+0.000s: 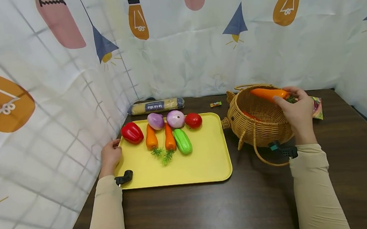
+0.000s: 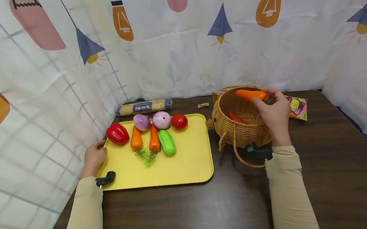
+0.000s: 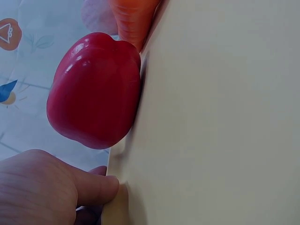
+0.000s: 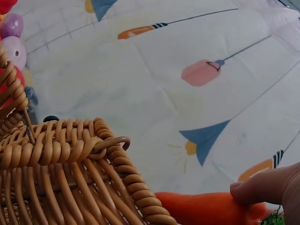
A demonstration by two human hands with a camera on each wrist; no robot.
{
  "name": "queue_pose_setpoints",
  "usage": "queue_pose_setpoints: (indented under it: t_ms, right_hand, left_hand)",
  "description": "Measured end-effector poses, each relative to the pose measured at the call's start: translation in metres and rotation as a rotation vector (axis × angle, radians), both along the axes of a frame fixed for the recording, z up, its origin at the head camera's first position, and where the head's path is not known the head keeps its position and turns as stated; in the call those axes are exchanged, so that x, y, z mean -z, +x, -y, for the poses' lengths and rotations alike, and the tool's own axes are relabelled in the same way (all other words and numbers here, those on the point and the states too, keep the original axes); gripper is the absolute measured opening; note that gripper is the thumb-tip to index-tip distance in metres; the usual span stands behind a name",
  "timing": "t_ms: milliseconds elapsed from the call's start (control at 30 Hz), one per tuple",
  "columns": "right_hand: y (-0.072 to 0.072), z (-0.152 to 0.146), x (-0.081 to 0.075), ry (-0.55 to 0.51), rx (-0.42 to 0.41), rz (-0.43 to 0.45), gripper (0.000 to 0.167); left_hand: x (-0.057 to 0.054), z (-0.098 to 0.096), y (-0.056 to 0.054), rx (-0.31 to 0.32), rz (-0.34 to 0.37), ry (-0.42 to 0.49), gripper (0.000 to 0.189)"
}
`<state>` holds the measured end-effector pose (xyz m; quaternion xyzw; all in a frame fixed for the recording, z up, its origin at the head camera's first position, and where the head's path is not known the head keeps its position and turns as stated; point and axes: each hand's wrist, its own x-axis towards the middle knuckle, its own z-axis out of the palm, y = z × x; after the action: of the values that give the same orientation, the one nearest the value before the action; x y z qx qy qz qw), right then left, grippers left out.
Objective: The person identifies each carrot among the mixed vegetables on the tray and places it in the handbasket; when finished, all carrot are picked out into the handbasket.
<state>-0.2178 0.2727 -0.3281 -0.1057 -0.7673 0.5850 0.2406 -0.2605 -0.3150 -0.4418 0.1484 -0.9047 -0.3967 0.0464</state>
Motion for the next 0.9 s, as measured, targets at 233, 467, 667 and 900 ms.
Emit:
queue_pose_setpoints:
  t_ms: [233, 467, 667, 900]
  right_hand:
    - [-0.003, 0.002, 0.005, 0.132, -0.003, 0.03, 0.048]
    - [-0.004, 0.009, 0.01, 0.187, 0.004, -0.018, 0.052]
    - [-0.003, 0.01, 0.009, 0.164, -0.002, -0.025, 0.052]
    - [-0.004, 0.013, 0.008, 0.139, 0.005, -0.108, 0.04]
  left_hand:
    - [-0.001, -0.001, 0.001, -0.002, 0.0, 0.003, 0.046]
    - [-0.001, -0.002, 0.003, -0.006, 0.001, -0.001, 0.046]
    - [-0.002, -0.002, 0.003, -0.004, -0.005, 0.001, 0.046]
    - [-0.002, -0.002, 0.003, -0.003, -0.01, -0.004, 0.046]
